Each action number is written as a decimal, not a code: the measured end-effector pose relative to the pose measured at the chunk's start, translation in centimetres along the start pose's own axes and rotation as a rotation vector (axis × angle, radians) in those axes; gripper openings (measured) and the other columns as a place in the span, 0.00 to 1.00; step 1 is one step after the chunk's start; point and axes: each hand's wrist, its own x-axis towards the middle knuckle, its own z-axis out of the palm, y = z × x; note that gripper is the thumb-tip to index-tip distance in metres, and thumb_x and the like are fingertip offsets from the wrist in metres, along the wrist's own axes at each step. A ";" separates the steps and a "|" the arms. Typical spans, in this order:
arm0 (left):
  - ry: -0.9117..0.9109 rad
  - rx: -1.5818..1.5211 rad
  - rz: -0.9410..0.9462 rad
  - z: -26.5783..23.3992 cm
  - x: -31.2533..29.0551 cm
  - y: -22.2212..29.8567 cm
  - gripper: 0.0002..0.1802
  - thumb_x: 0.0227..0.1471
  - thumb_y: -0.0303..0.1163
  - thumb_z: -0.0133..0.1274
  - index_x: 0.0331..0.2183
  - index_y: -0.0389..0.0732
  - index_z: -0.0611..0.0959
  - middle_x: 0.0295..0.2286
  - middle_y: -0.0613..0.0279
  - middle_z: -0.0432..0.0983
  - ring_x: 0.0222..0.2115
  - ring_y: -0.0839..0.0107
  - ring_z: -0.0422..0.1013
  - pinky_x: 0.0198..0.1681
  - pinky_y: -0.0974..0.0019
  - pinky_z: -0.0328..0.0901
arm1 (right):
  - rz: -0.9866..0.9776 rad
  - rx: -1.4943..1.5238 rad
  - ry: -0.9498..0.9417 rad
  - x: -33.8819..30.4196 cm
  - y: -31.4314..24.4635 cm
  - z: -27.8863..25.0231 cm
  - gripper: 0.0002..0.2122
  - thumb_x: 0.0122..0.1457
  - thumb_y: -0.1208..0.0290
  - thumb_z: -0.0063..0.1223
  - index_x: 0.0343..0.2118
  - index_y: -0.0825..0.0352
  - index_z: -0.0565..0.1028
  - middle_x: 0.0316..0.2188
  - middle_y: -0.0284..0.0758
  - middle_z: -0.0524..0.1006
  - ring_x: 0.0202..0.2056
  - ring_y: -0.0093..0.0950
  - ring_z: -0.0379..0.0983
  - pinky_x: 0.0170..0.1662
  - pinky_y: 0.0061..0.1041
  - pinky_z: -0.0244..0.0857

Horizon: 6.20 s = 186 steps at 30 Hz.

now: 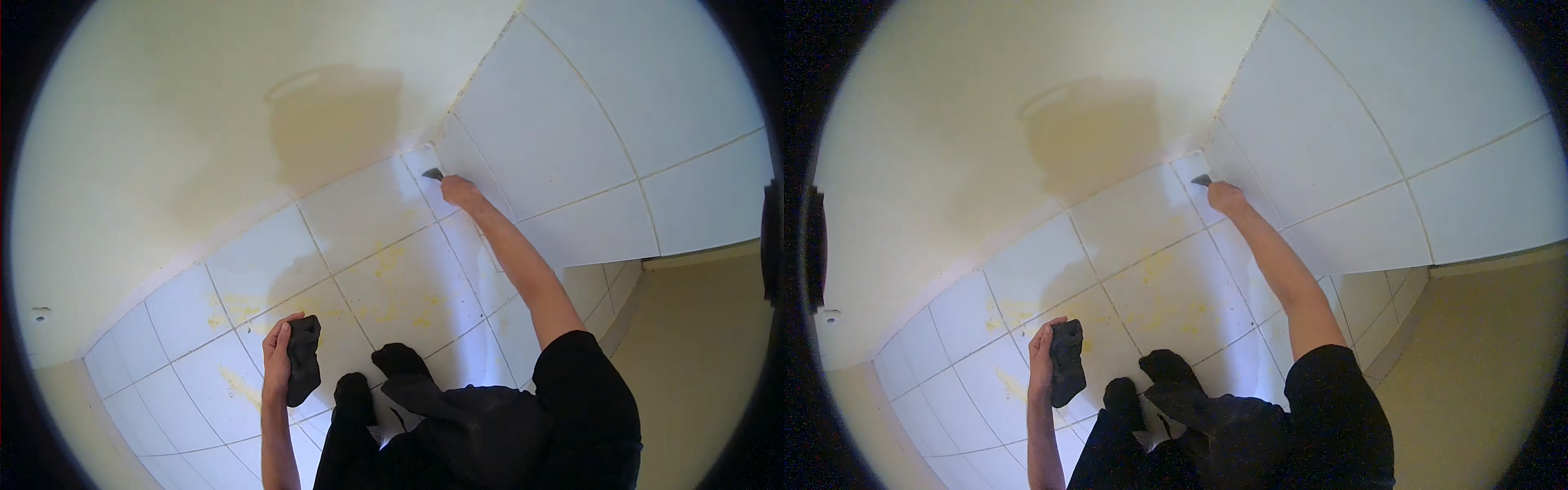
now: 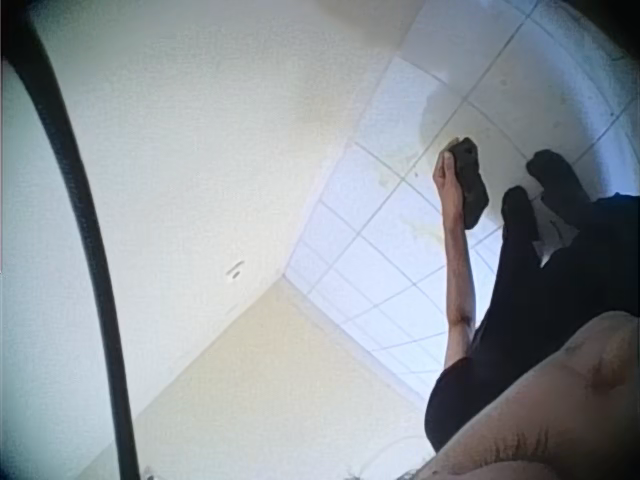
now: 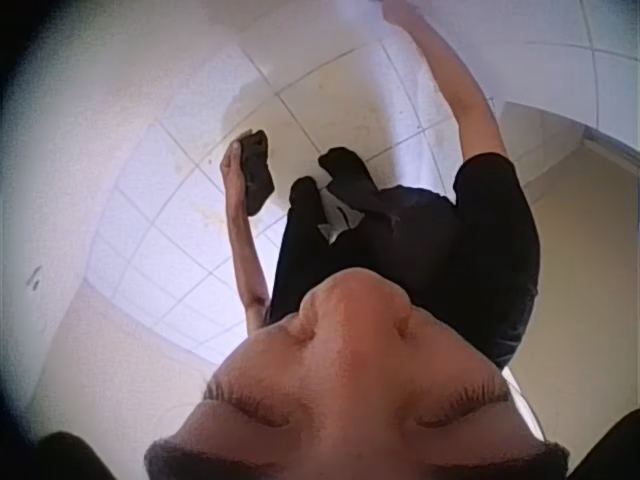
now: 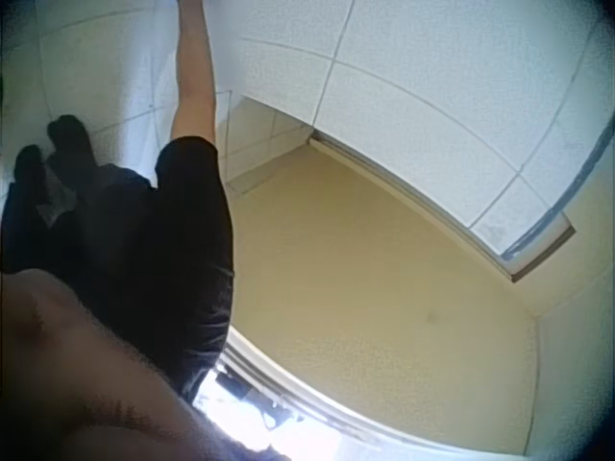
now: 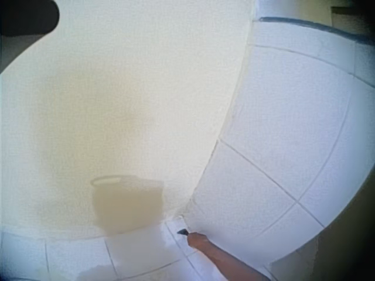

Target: The person scrapes yellow residue from the tiled floor using a metal scraper while holding a cloth in the other hand.

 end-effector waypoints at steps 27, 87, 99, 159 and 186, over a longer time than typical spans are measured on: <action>0.041 -0.019 -0.035 -2.0 -1.5 0.0 0.19 0.65 0.38 0.41 0.46 0.36 0.80 0.33 0.60 0.79 0.28 0.77 0.74 0.32 0.73 0.70 | -0.178 -0.463 -0.434 -4.4 -6.6 -9.0 0.08 0.53 0.74 0.53 0.32 0.71 0.81 0.37 0.46 0.80 0.39 0.46 0.78 0.39 0.45 0.71; -0.011 -0.031 -0.005 -0.1 -0.4 0.5 0.19 0.65 0.38 0.41 0.46 0.35 0.79 0.34 0.60 0.79 0.29 0.77 0.74 0.32 0.73 0.70 | 0.015 0.235 0.280 -2.7 -5.0 -0.7 0.28 0.54 0.77 0.45 0.61 0.69 0.59 0.30 0.51 0.78 0.35 0.47 0.78 0.38 0.44 0.73; 0.047 -0.048 -0.023 -1.7 -0.8 0.5 0.19 0.65 0.38 0.42 0.46 0.36 0.79 0.34 0.61 0.79 0.29 0.77 0.73 0.32 0.73 0.70 | 0.183 0.205 0.043 -15.1 -9.5 -4.5 0.12 0.57 0.69 0.48 0.41 0.69 0.77 0.37 0.50 0.79 0.42 0.46 0.76 0.44 0.43 0.70; 0.079 -0.053 -0.008 -3.1 2.1 0.6 0.23 0.63 0.46 0.43 0.47 0.36 0.78 0.33 0.58 0.79 0.26 0.74 0.75 0.27 0.71 0.72 | 0.235 0.735 0.559 2.6 -3.6 9.0 0.26 0.65 0.52 0.40 0.21 0.74 0.70 0.13 0.45 0.71 0.11 0.38 0.69 0.12 0.39 0.59; 0.207 -0.098 0.047 -3.9 1.4 0.9 0.24 0.62 0.48 0.44 0.46 0.36 0.77 0.32 0.58 0.78 0.26 0.72 0.75 0.28 0.70 0.72 | 0.450 0.942 0.372 5.2 -5.6 4.2 0.23 0.64 0.55 0.43 0.18 0.71 0.65 0.10 0.38 0.65 0.08 0.32 0.62 0.08 0.35 0.52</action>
